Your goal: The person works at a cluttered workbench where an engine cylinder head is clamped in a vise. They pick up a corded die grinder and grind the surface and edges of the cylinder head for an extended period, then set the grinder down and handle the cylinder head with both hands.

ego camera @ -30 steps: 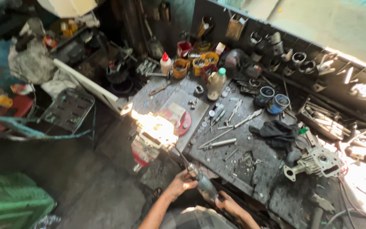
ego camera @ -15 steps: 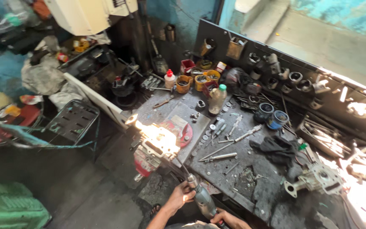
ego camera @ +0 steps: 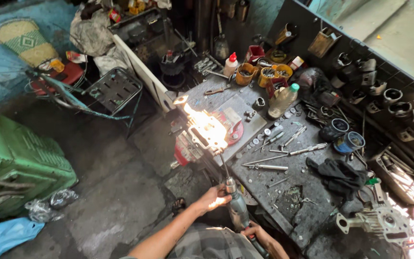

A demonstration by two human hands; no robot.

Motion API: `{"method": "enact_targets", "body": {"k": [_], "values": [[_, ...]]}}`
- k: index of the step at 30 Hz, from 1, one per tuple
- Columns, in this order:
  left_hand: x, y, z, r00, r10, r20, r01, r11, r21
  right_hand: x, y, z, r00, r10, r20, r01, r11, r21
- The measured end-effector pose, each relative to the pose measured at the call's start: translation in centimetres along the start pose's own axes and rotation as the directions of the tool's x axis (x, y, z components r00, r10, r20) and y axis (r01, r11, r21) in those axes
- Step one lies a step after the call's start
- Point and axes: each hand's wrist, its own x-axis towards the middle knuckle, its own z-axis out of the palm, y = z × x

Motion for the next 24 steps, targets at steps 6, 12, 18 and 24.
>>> {"method": "enact_targets", "body": {"k": [6, 12, 18, 24], "values": [[2.4, 3.5, -0.3, 0.895, 0.374, -0.244, -0.399, 0.915, -0.057, 0.1, 0.3, 0.2, 0.986, 0.051, -0.16, -0.06, 0.997, -0.051], [4.6, 5.8, -0.3, 0.892, 0.33, -0.31, -0.42, 0.859, -0.292, 0.1, 0.1, 0.9, 0.997, -0.01, -0.082, 0.004, 0.998, -0.064], [4.7, 6.2, 0.3, 0.882, 0.309, -0.356, -0.421, 0.855, -0.303, 0.0, 0.0, 1.0, 0.98, 0.077, -0.186, -0.091, 0.994, -0.067], [4.7, 6.2, 0.4, 0.883, 0.333, -0.33, -0.441, 0.828, -0.345, -0.2, -0.3, 1.1, 0.984, 0.062, -0.168, -0.07, 0.997, -0.042]]}}
